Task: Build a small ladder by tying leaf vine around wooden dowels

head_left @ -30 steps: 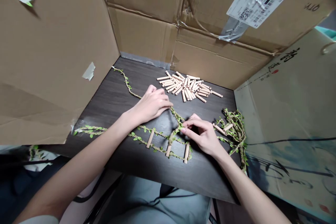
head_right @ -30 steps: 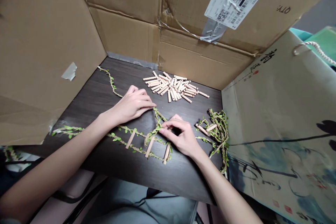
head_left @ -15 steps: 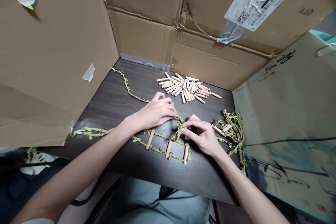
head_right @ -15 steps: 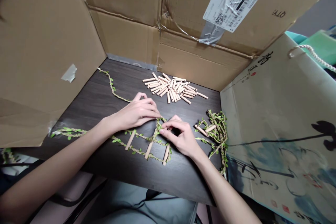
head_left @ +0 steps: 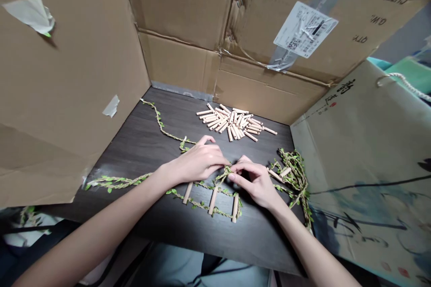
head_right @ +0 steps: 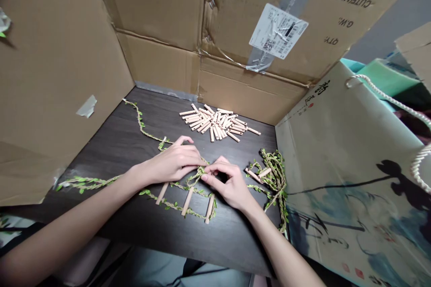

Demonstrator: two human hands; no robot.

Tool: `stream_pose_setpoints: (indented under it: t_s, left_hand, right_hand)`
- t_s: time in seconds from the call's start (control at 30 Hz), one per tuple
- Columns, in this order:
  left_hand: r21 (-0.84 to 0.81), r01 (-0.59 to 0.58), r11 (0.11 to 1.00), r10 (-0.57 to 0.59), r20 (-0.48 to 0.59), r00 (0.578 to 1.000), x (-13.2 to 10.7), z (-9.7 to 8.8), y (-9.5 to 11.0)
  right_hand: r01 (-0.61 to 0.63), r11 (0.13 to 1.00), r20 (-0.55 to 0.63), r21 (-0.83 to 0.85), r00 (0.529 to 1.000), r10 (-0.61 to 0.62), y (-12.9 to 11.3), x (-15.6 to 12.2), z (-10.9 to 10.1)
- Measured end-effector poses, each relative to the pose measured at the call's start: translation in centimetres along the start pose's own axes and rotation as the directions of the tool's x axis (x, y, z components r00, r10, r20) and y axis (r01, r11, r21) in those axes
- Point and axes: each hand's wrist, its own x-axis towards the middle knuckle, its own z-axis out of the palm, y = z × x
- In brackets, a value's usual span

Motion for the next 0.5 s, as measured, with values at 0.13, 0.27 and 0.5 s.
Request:
stream_pose_setpoints:
  t_s: [0.13,0.27,0.5]
  left_hand:
    - [0.153,0.064,0.986,-0.057,-0.055,0.997,-0.5,-0.7,-1.9]
    - [0.248,0.162,0.955,-0.131,-0.136,0.982,-0.8,-2.1,-2.6]
    - [-0.109,0.069,0.992,-0.075,-0.051,0.996,0.2,-0.2,1.1]
  right_hand:
    - [0.018,1.000,-0.004,0.020,1.000,-0.017,-0.1,0.1,-0.2]
    - [0.023,1.000,-0.019,0.016,1.000,-0.023,-0.2,0.2,-0.4]
    - [0.008,1.000,-0.034,0.007,0.999,-0.007,0.1,0.3,-0.3]
